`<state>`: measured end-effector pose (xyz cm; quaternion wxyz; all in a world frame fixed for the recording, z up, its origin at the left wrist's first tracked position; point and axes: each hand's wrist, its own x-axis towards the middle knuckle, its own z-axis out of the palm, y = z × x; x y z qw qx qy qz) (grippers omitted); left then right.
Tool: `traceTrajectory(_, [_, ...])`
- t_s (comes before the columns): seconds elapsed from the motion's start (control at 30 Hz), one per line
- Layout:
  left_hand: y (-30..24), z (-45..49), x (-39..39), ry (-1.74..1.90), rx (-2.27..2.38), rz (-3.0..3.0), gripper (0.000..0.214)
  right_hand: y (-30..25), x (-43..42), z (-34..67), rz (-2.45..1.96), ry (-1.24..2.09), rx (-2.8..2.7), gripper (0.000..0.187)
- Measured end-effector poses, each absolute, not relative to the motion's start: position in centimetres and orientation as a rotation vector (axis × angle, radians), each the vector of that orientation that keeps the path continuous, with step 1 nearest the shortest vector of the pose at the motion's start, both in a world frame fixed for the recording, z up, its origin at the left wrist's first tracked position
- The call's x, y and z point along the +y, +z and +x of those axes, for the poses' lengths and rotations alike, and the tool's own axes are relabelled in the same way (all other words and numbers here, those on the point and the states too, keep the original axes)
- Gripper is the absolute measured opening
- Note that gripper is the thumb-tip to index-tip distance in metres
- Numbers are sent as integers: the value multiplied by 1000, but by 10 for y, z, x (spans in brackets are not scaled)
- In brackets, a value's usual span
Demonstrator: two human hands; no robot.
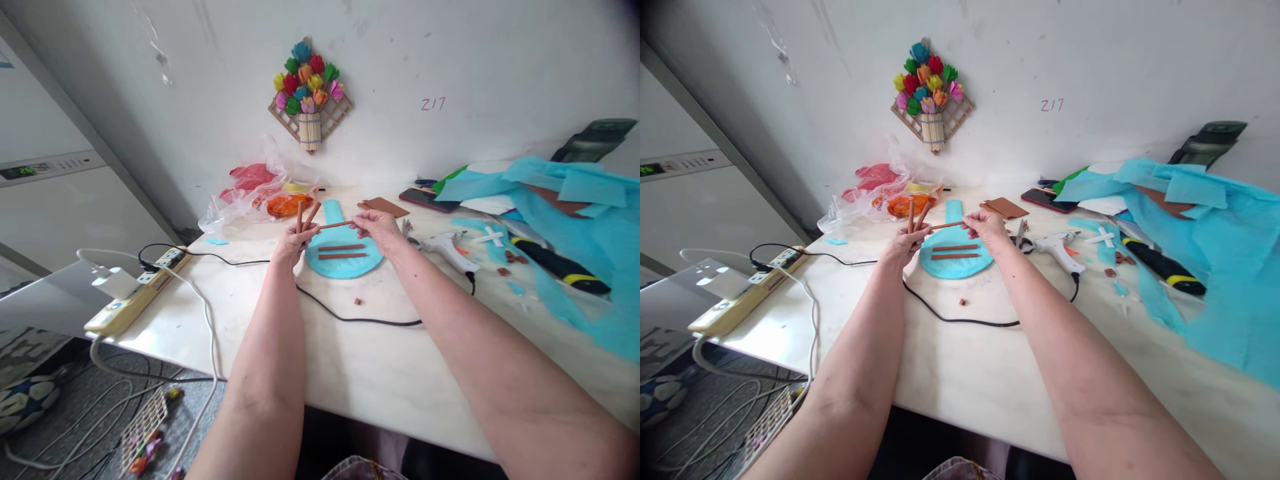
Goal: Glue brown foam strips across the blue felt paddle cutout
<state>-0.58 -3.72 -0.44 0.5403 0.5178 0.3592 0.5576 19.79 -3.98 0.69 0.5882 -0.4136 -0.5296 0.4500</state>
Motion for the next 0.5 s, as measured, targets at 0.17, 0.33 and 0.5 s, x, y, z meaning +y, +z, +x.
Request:
traceTrajectory(0.17, [-3,-5,-38,1347,836,1203,39,5,-36,199,-978,1003,-1243,25])
traceTrajectory(0.33, [-4,-5,-37,1389,856,1171,39,-2,-29,202,-958,987,-1295,25])
traceTrajectory(0.5, [-7,-5,-33,1397,902,1185,38,-4,-29,204,-996,960,-1341,22])
